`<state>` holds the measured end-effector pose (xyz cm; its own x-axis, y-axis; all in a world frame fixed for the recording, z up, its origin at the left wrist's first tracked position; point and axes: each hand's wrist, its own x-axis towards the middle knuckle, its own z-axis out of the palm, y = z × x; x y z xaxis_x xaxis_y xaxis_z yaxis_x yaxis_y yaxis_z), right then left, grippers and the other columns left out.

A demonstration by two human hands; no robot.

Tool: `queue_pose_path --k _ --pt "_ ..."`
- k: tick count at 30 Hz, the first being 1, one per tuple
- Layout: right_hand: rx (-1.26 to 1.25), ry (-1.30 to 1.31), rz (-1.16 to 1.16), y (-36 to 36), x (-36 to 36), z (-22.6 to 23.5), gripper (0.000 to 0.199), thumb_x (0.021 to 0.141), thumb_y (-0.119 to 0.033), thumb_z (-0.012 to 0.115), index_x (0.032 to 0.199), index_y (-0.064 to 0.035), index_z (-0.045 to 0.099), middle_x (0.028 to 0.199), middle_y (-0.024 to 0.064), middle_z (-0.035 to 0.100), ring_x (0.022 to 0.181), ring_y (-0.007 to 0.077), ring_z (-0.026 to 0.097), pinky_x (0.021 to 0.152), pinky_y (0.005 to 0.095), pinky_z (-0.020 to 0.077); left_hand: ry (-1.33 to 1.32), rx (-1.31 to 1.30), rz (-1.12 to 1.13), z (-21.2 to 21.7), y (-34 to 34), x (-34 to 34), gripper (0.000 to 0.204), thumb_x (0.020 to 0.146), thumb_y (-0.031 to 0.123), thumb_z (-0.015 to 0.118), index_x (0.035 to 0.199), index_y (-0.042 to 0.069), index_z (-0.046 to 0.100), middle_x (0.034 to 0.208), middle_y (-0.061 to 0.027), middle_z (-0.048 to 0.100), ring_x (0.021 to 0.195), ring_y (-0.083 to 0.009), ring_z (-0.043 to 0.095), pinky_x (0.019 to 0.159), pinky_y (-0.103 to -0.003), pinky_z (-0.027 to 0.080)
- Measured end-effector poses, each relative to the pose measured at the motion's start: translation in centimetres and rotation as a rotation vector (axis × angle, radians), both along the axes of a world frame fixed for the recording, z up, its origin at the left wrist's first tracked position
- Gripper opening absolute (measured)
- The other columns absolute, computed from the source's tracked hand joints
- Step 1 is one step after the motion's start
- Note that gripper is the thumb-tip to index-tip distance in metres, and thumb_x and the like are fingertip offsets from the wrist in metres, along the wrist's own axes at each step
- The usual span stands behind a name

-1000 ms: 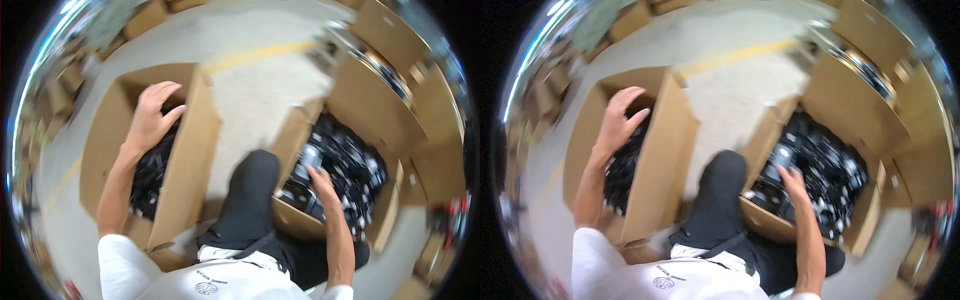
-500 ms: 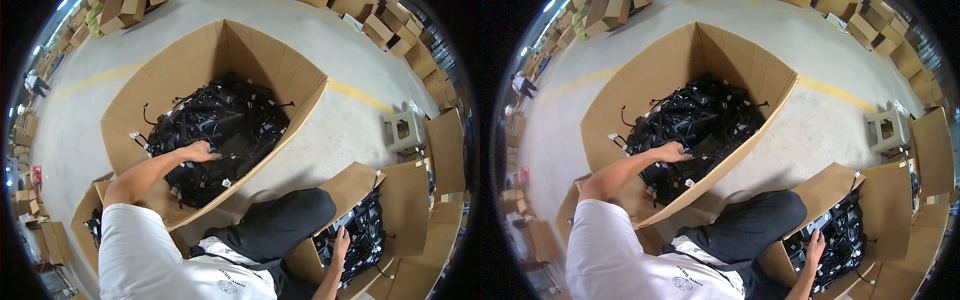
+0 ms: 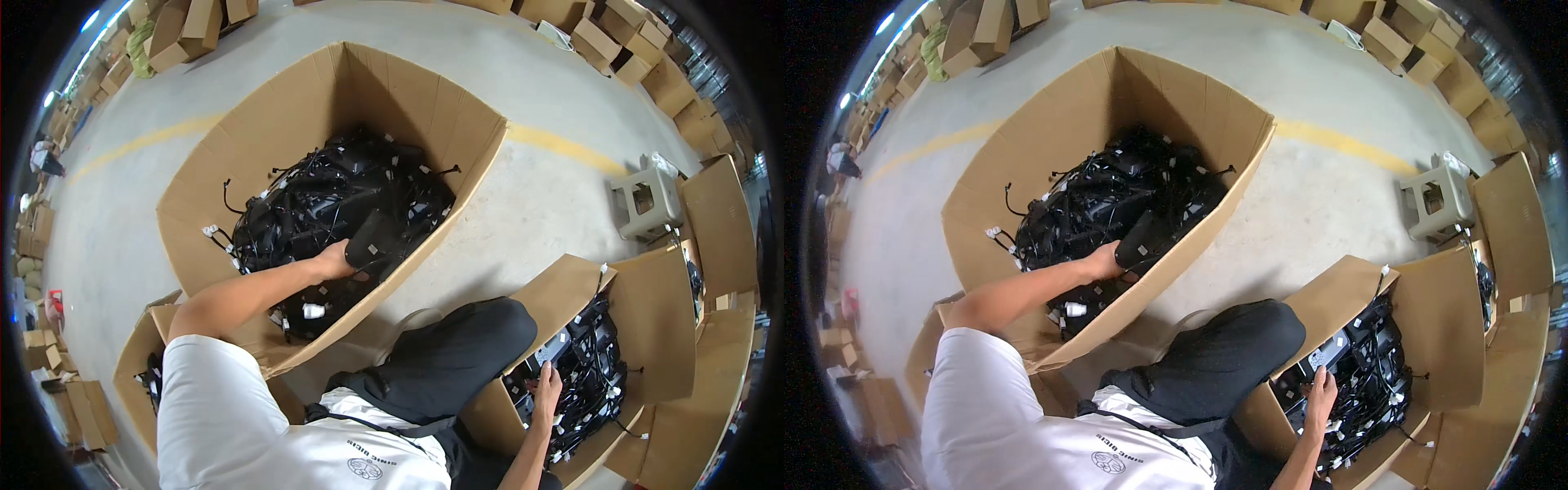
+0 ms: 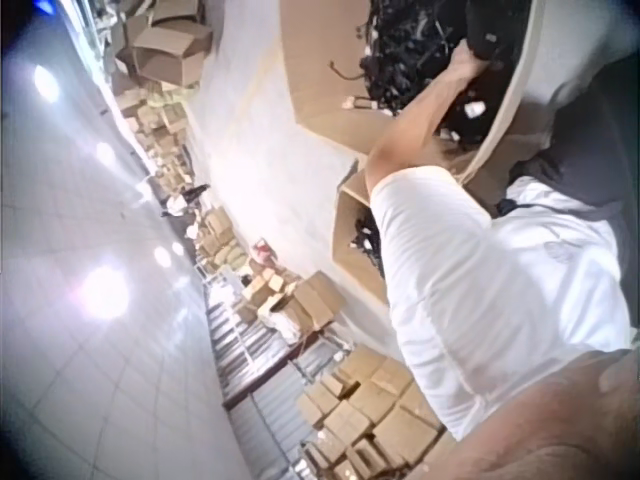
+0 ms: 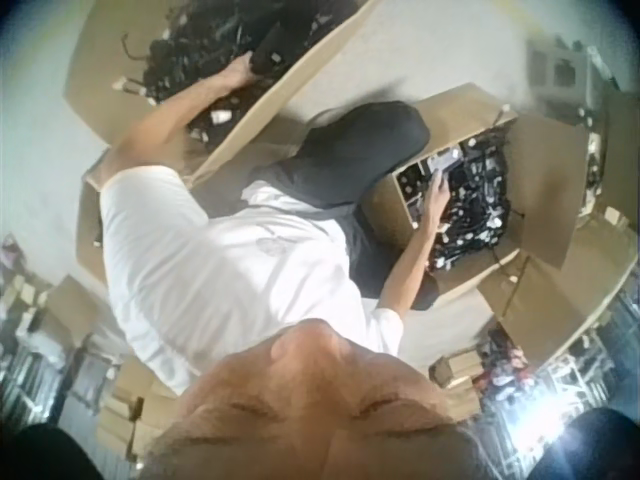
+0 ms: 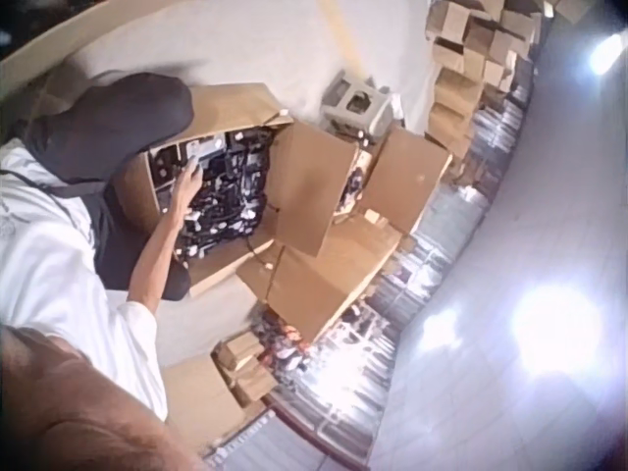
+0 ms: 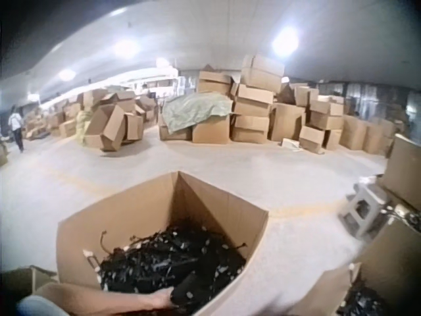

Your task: The person sits on the floor between two large cardboard boxes and repeatedly picks up black electronic devices from the left box. They briefly inspect each device and place it into the right box. The process is repetitive and involves handling the devices one at a time.

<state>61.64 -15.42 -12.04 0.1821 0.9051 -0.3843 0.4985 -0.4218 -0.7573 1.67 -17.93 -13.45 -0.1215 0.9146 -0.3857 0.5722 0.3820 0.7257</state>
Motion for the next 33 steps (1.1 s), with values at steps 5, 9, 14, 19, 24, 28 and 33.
queue_pose_path --k 5,9,14,19,24,28,33 --pt "0.004 -0.040 0.075 -0.5 -0.1 0.5 0.050 0.105 -0.040 0.055 0.121 0.0061 0.063 0.087 0.0065 0.065 0.069 0.0131 0.064 0.063 0.0283 0.0521 -0.289 -0.187 0.290 0.1 -1.0 -2.5 0.029 0.079 0.020 0.087 0.099 0.002 0.077 0.097 -0.0044 0.075 0.088 -0.0116 0.068 0.081 -0.031 0.054" --pt "0.155 -0.080 0.085 -2.2 2.0 0.4 0.039 0.102 -0.030 0.061 0.116 0.0063 0.065 0.081 0.0039 0.063 0.068 0.0105 0.057 0.061 0.0267 0.0472 -0.491 -0.274 0.325 6.1 -1.4 -4.1 0.022 0.084 0.011 0.081 0.099 -0.003 0.076 0.096 -0.0057 0.075 0.087 -0.0143 0.068 0.082 -0.032 0.055" --pt "0.127 -0.076 0.092 -1.4 -0.2 1.3 0.033 0.102 -0.027 0.060 0.088 0.0028 0.059 0.072 0.0023 0.058 0.065 0.0094 0.050 0.057 0.0288 0.0417 0.138 0.096 -0.205 2.3 -3.0 -3.8 0.023 0.076 0.005 0.070 0.096 -0.003 0.076 0.095 -0.0156 0.074 0.092 -0.0231 0.070 0.083 -0.033 0.055" --pt "0.225 -0.066 0.125 -2.0 -2.7 2.9 0.031 0.099 -0.024 0.061 0.086 0.0042 0.059 0.071 0.0039 0.058 0.063 0.0109 0.051 0.058 0.0312 0.0425 -0.764 -0.285 0.334 -2.8 -2.7 -2.2 0.033 0.089 0.016 0.067 0.120 0.006 0.066 0.108 -0.0083 0.070 0.094 -0.0221 0.065 0.080 -0.034 0.051" --pt "0.234 -0.158 0.163 -2.6 -0.6 1.8 0.033 0.098 -0.025 0.062 0.083 0.0039 0.058 0.068 0.0045 0.057 0.063 0.0120 0.051 0.058 0.0333 0.0422 -0.887 -0.454 0.572 -1.8 2.0 -1.4 0.047 0.098 0.037 0.066 0.134 0.008 0.061 0.138 -0.0140 0.062 0.119 -0.0335 0.062 0.100 -0.052 0.050" --pt "0.341 -0.224 0.153 -2.9 -1.4 2.4 0.035 0.096 -0.028 0.064 0.088 0.0056 0.061 0.069 0.0086 0.058 0.065 0.0163 0.052 0.061 0.0369 0.0438 -0.784 -0.430 0.589 -5.4 1.5 1.0 0.044 0.090 0.034 0.076 0.121 0.005 0.065 0.112 -0.0156 0.072 0.097 -0.0328 0.072 0.089 -0.050 0.057" --pt "0.250 -0.175 0.137 -2.8 -1.7 3.3 0.032 0.097 -0.025 0.065 0.089 0.0058 0.060 0.069 0.0075 0.057 0.064 0.0138 0.050 0.060 0.0348 0.0425 0.257 -0.041 0.275 0.6 -1.2 2.7 0.048 0.077 0.030 0.086 0.110 0.000 0.066 0.095 -0.0132 0.073 0.081 -0.0217 0.070 0.075 -0.037 0.055"
